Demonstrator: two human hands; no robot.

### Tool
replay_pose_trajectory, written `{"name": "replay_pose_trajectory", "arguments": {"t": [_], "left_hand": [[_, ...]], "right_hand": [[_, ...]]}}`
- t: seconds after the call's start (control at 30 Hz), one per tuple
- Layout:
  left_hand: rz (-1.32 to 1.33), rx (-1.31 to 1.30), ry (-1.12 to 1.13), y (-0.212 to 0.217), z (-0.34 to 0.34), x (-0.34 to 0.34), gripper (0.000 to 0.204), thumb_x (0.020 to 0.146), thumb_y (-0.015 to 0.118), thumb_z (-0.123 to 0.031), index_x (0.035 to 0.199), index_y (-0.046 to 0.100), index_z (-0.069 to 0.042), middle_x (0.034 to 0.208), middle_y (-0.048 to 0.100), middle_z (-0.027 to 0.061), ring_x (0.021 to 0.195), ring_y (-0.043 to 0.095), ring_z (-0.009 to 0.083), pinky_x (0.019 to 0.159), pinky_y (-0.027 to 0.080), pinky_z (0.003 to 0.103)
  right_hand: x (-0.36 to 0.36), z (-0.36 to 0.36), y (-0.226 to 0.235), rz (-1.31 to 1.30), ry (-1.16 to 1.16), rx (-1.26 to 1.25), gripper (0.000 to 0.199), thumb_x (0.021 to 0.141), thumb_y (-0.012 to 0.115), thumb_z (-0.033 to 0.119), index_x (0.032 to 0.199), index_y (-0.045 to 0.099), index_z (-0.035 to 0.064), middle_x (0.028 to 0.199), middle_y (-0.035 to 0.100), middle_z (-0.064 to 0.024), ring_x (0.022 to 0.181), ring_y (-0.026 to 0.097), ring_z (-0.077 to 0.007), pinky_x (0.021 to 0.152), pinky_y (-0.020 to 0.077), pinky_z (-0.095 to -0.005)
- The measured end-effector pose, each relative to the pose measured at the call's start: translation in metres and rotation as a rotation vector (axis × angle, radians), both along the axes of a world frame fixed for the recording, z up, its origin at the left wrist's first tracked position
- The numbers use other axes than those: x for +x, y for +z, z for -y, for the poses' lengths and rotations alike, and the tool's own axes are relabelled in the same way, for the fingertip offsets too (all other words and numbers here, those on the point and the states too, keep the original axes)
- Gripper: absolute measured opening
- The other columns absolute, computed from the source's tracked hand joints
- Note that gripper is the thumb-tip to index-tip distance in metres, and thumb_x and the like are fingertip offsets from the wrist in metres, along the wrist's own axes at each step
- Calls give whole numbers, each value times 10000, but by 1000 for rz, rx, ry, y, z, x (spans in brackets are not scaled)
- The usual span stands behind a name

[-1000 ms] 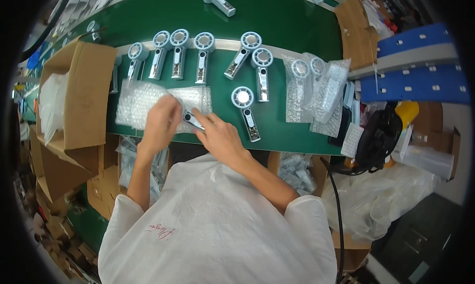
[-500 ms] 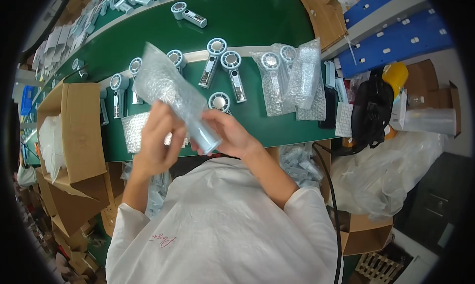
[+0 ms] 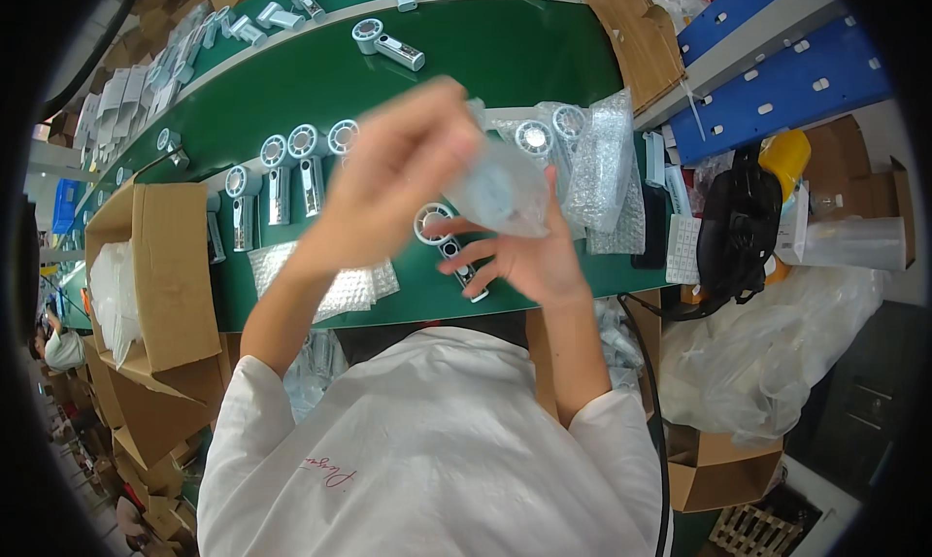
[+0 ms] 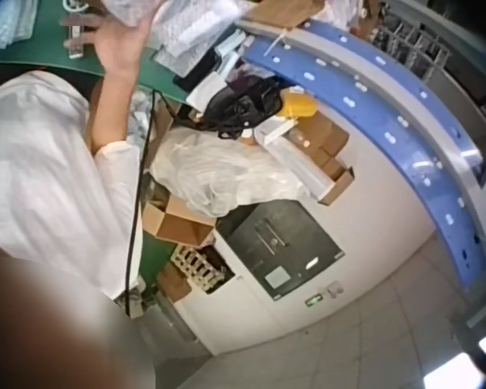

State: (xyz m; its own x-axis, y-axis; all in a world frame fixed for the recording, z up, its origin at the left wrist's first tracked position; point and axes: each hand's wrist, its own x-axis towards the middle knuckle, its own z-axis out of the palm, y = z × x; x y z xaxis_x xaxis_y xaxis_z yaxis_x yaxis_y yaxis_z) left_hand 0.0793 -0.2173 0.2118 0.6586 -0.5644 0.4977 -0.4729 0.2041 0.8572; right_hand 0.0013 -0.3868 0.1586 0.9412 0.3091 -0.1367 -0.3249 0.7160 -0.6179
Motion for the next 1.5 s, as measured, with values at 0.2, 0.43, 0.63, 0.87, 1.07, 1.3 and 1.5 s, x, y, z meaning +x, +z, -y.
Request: {"name": "replay_pose_trajectory", "arguments": {"t": [0.2,0.43,0.63,0.87,1.07,1.3,1.5], "left_hand": [[856,308,-46,-30,34,-19,89,790,644,-92,852,581,-76,853,536,69,736,499,228,664,433,323],[-105,786,419,-90,23,160,363,1026,490,-371,1278,559,-120,802,570,88,674,535,191,586,448,318],[128,1300,711,-192,21,237,396,990,475,-490,1226,539,-179,898,674,110,677,638,275,686,514,379],[-536,707,634,-186,28,238,313,980,570,-347,1200,481,-142,1013,638,128,815,641,243,777,546,339],[-570,142,352,-142,-11,179,279,969,579,-108,1190,410,-109,1069,583,149,891,614,204,777,529,296],[-339,174,284,-78,-68,25,266,964,509,26,1168,359,-57,1025,515,109,878,504,132,745,449,273],[178,606,401,-40,-96,-68,198,887,607,-17,1029,475,-55,1014,518,99,854,519,205,761,450,328]], "right_hand": [[2,17,-30,93,-277,-241,332,934,565,73,1263,586,28,971,668,-193,680,617,-213,623,510,-280],[29,46,-57,279,-410,-1421,497,882,604,24,1371,579,109,1277,563,-243,1040,611,-319,946,489,-409],[16,34,-116,425,-560,-1802,532,841,628,16,1364,586,103,1458,394,-259,1287,454,-393,1084,369,-503],[5,12,-107,417,-692,-1869,479,828,646,28,1302,626,93,1518,314,-239,1376,332,-431,1136,296,-519],[-4,1,-89,507,-855,-1735,385,850,625,66,1235,647,58,1509,327,-203,1369,350,-390,1145,289,-487],[-2,-48,-44,572,-618,-1100,426,880,601,96,1302,567,42,1471,372,-181,1339,384,-346,1117,336,-460],[-14,-105,-64,252,-228,-214,584,883,601,81,1433,405,56,1332,495,-186,1051,563,-264,859,472,-363]]}}
